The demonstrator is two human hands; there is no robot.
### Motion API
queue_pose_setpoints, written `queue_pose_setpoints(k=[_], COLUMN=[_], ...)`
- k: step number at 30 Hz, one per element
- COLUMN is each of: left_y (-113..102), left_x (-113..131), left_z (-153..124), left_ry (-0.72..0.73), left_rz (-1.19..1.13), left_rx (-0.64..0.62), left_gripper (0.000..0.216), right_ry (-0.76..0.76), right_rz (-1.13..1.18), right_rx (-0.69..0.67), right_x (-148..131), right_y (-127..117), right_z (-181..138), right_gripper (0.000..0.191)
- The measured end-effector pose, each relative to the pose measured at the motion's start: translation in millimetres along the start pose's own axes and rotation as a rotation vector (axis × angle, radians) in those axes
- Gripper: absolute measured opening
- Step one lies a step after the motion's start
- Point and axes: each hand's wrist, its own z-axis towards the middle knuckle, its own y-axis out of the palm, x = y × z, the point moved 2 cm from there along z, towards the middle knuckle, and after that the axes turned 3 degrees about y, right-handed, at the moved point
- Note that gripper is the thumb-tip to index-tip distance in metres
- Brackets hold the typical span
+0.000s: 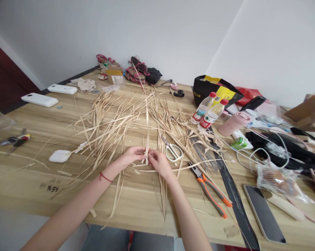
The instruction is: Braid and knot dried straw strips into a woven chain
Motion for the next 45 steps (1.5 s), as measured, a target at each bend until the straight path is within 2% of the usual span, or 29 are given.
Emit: queue_pose_setpoints(k=[5, 13, 21, 25, 30, 38, 45], left_y=[-1.7, -3.6, 1.0, 1.1, -1.8, -5.9, -5.4], left_x=[-3.3, -5.8, -6.4, -2.8, 3.6, -3.5, -3.0], left_z=[1.9, 3.8, 0.7, -2.2, -1.1, 2.6, 2.2], left_ry=[0.003, -0.001, -0.01, -0.035, 0.031, -0.005, 0.011], left_rz=[0.032, 0.037, 0.09, 0.073, 0.012, -0.007, -0.018], left_rx=[0.032, 0.012, -0.003, -0.07, -0.15, -0.107, -0.069], left_gripper=[0.048, 0.049, 0.055, 0.061, 0.044, 0.045, 0.046], right_ry=[0.029, 0.119, 0.188, 0.181, 0.178, 0.221, 0.254], right_rz=[0.03, 0.123, 0.18, 0.211, 0.246, 0.253, 0.256], right_rx=[0.024, -0.006, 0.02, 0.032, 0.017, -0.023, -0.004], right_x=[-0.3, -2.7, 5.8, 4.7, 1.8, 5.3, 1.8], right_y=[0.5, -2.6, -4.2, -4.5, -4.2, -7.4, -9.7], right_z=[2.0, 2.8, 4.7, 3.5, 2.2, 3.1, -0.4], right_gripper=[0.03, 0.025, 0.035, 0.035, 0.033, 0.033, 0.032])
